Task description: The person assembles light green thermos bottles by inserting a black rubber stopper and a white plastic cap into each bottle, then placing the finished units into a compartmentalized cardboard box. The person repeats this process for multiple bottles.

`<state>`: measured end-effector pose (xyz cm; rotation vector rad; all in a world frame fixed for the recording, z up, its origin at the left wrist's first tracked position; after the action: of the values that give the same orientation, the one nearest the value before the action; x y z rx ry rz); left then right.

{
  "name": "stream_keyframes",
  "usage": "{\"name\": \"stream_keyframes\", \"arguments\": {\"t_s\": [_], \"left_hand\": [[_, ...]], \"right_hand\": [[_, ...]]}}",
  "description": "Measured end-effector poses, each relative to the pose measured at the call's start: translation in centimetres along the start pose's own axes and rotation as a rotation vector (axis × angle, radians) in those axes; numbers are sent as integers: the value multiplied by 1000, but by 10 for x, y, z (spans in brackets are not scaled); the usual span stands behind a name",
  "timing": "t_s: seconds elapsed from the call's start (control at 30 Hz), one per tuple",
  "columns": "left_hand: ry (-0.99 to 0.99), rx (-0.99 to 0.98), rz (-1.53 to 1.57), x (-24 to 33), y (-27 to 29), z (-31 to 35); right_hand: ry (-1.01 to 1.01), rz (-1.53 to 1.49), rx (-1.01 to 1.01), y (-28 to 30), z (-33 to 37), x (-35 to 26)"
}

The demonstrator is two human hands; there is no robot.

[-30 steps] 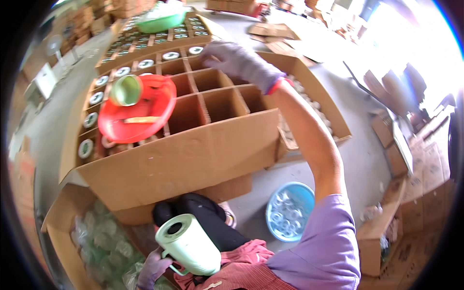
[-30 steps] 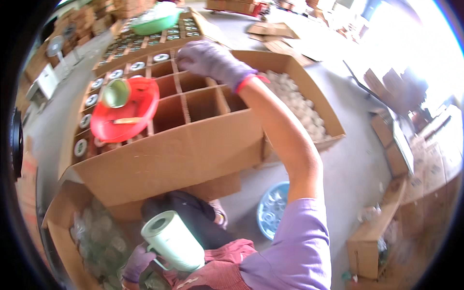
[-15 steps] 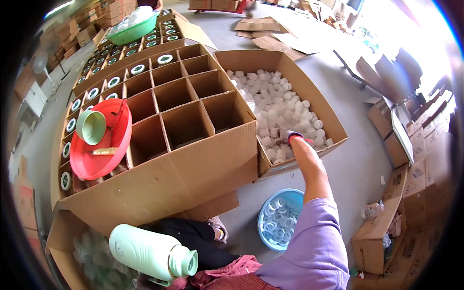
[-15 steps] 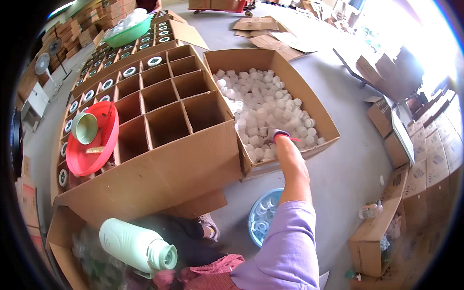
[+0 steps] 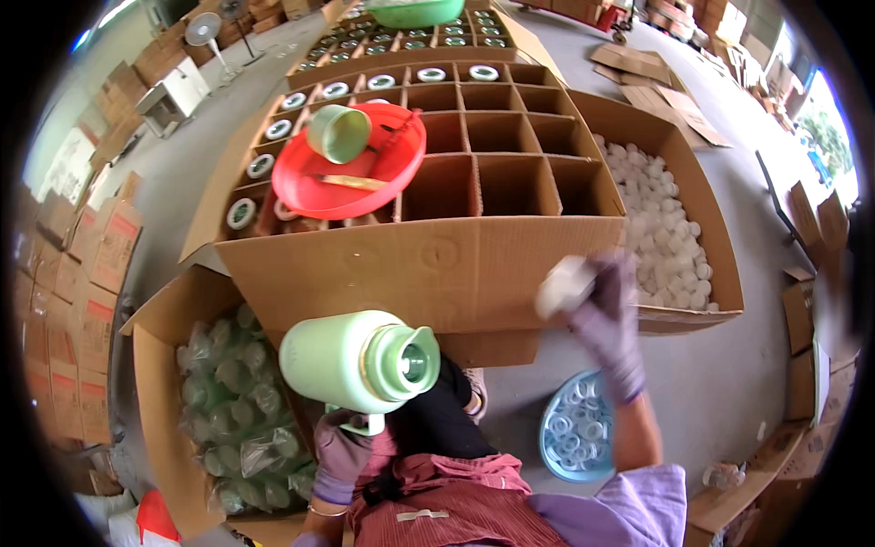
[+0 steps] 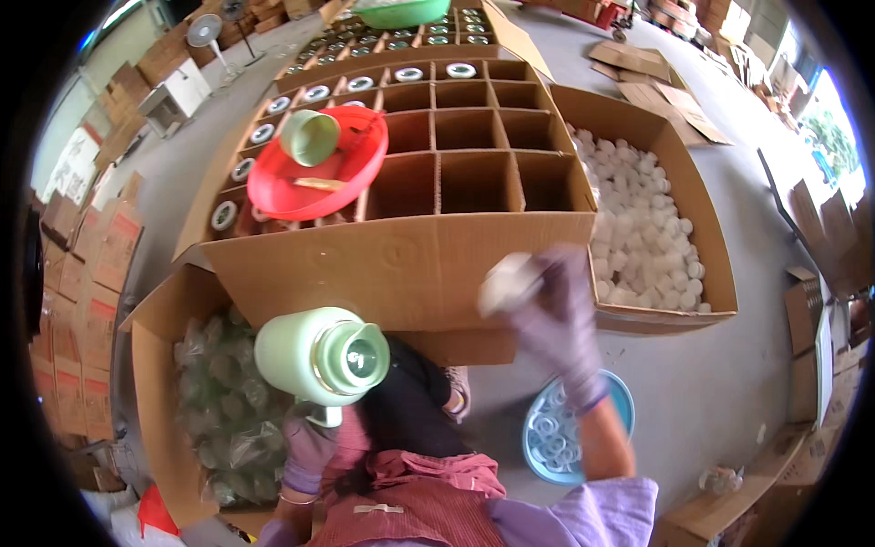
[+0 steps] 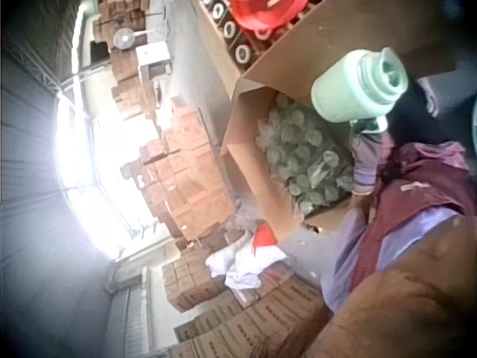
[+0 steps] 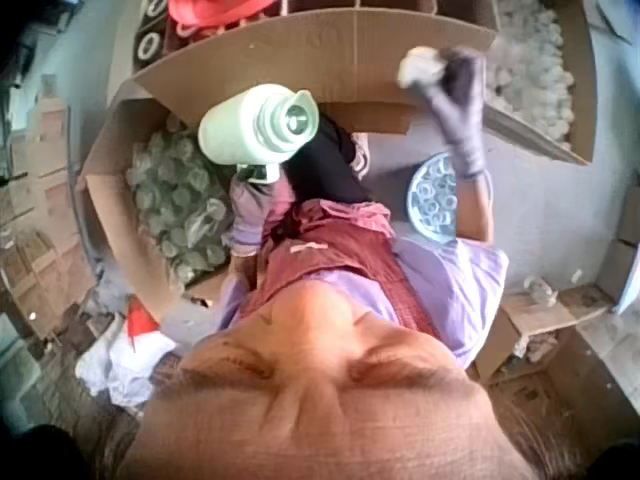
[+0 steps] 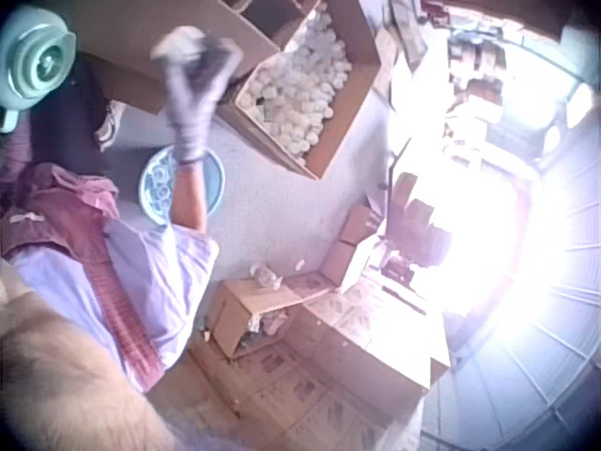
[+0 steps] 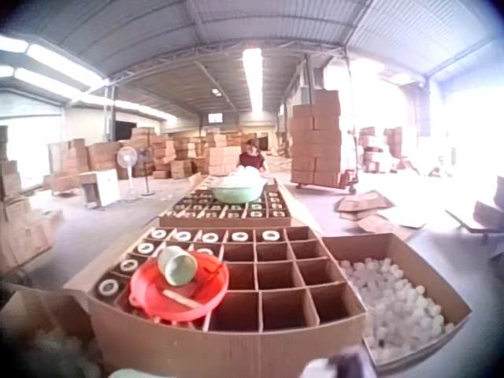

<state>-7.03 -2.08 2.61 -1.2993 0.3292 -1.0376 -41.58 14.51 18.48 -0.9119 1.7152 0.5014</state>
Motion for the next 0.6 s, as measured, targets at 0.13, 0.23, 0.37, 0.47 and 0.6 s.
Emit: {"name": "stream_keyframes", "arguments": {"t_s": [0.13, 0.23, 0.37, 0.47, 0.6], "left_hand": [[-24, -5, 37, -4, -15, 14], [-97, -31, 35, 8, -3, 27], [-222, -113, -39, 28, 2, 36], [-340, -124, -199, 47, 6, 43], [-369, -281, -332, 66, 34, 46]], "right_hand": [[44, 121, -127, -132, 40, 23], [384, 711, -243, -172, 34, -6], [303, 702, -441, -197, 32, -11], [312, 735, -455, -217, 33, -17], [221, 792, -454, -239, 22, -3]]}}
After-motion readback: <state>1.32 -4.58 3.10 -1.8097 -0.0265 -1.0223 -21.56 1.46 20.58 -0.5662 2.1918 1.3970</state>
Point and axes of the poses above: each hand's wrist, its own z-axis away from the middle knuckle, its own y-axis out of the back of the hand, x = y × z, the point moved 7 cm from there along -z, towards the middle knuckle, and after that the axes turned 9 degrees about -x, right-handed, at the moved point
